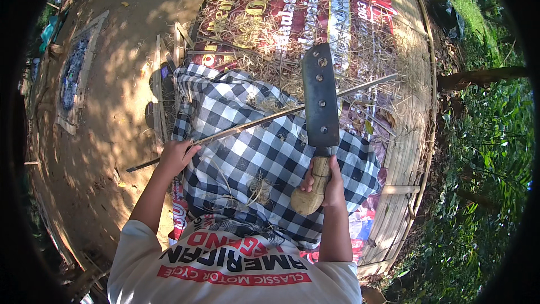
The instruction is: The person uses a large knife to shave thin strips from a bamboo pole, holding the pole with one hand and scraping the blade along its length.
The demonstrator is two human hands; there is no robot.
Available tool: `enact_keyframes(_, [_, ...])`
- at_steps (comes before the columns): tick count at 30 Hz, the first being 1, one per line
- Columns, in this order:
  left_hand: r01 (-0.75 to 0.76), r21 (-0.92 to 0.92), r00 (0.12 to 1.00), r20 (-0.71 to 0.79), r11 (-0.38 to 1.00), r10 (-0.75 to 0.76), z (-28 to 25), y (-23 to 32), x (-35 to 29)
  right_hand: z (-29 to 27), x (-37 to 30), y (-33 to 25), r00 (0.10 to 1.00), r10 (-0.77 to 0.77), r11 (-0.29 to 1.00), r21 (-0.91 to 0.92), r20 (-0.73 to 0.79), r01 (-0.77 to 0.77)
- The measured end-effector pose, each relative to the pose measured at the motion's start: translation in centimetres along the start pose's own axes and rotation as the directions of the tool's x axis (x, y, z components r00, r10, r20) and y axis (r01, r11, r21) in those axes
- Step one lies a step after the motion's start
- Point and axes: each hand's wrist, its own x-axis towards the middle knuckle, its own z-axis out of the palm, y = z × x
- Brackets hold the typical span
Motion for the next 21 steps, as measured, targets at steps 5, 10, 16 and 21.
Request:
enact_keyframes(5, [0.003, -0.008, 0.997, -0.076, 1.0, -0.004, 0.5, -0.1, -0.4, 1.2, 0.3, 1.6, 0.992, 0.119, 0.99, 0.071, 0.041, -0.122])
enact_keyframes(10, [-0.017, -0.018, 1.0, -0.026, 1.0, 0.017, 0.1, -0.4, -0.3, -0.3, -0.5, 1.0, 0.995, 0.093, 0.994, -0.067, 0.036, -0.09])
enact_keyframes(16, [-0.013, -0.077, 0.997, -0.078, 0.997, 0.007, 0.8, 0.0, -0.6, 1.1, -0.2, 0.8, 0.999, 0.042, 0.996, 0.082, -0.008, -0.041])
enact_keyframes(21, [-0.004, -0.091, 1.0, 0.008, 0.996, 0.005, 0.3, -1.4, -0.7, 1.5, -1.9, 1.8, 0.988, 0.15, 0.985, -0.093, 0.029, -0.147])
